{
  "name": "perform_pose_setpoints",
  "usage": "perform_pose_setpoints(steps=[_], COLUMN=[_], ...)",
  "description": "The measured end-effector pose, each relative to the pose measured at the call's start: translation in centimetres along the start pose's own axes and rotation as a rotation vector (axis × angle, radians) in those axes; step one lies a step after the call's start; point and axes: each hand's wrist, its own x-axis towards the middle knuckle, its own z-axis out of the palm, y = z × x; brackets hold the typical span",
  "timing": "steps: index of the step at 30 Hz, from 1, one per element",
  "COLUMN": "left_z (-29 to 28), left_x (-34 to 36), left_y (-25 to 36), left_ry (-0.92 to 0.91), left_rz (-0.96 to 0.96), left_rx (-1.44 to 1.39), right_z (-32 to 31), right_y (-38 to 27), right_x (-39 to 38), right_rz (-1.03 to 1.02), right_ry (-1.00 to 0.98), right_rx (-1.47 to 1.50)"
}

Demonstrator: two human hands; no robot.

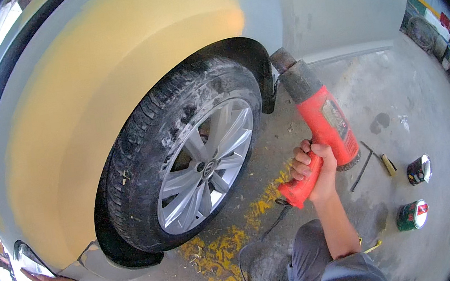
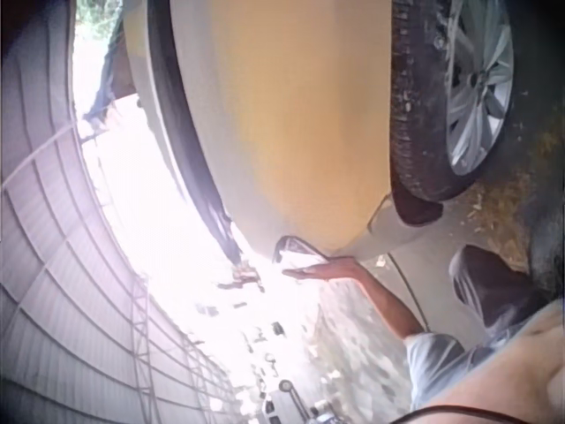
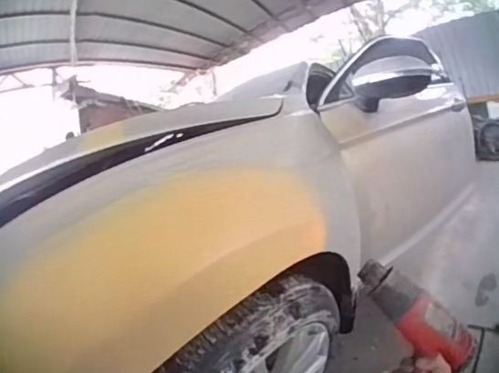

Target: The person uses a heat gun to warm the front bumper of a silver car, then scrapes the surface with a metal scraper. The person repeatedly applies heat and scrapes the same area near the wheel arch.

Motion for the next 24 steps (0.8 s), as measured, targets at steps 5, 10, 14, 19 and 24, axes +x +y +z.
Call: perform_pose_setpoints(steps=[5,10,14,19,24], left_z=[0.0,-0.1,-0.3,-0.2,-0.5], left_x=[0.2,0.2,0.2,0.1,0.1], left_y=[0.3,0.5,1.3,0.0,-0.1], left_ry=[-0.003,-0.009,-0.017,-0.013,-0.026], left_rz=[-0.013,-0.004,0.012,-0.009,0.060], left_rx=[-0.033,-0.081,-0.065,-0.071,-0.112], right_z=[0.4,1.6,3.0,4.6,5.3], right_y=[0.0,1.2,2.6,4.5,6.3], right_x=[-0.5,-2.1,-3.4,-5.1,-6.7], right_rz=[0.040,0.160,0.211,0.268,0.377], right_ry=[-0.023,-0.163,-0.299,-0.434,-0.529], right_rx=[-0.061,-0.129,-0.214,-0.287,-0.306])
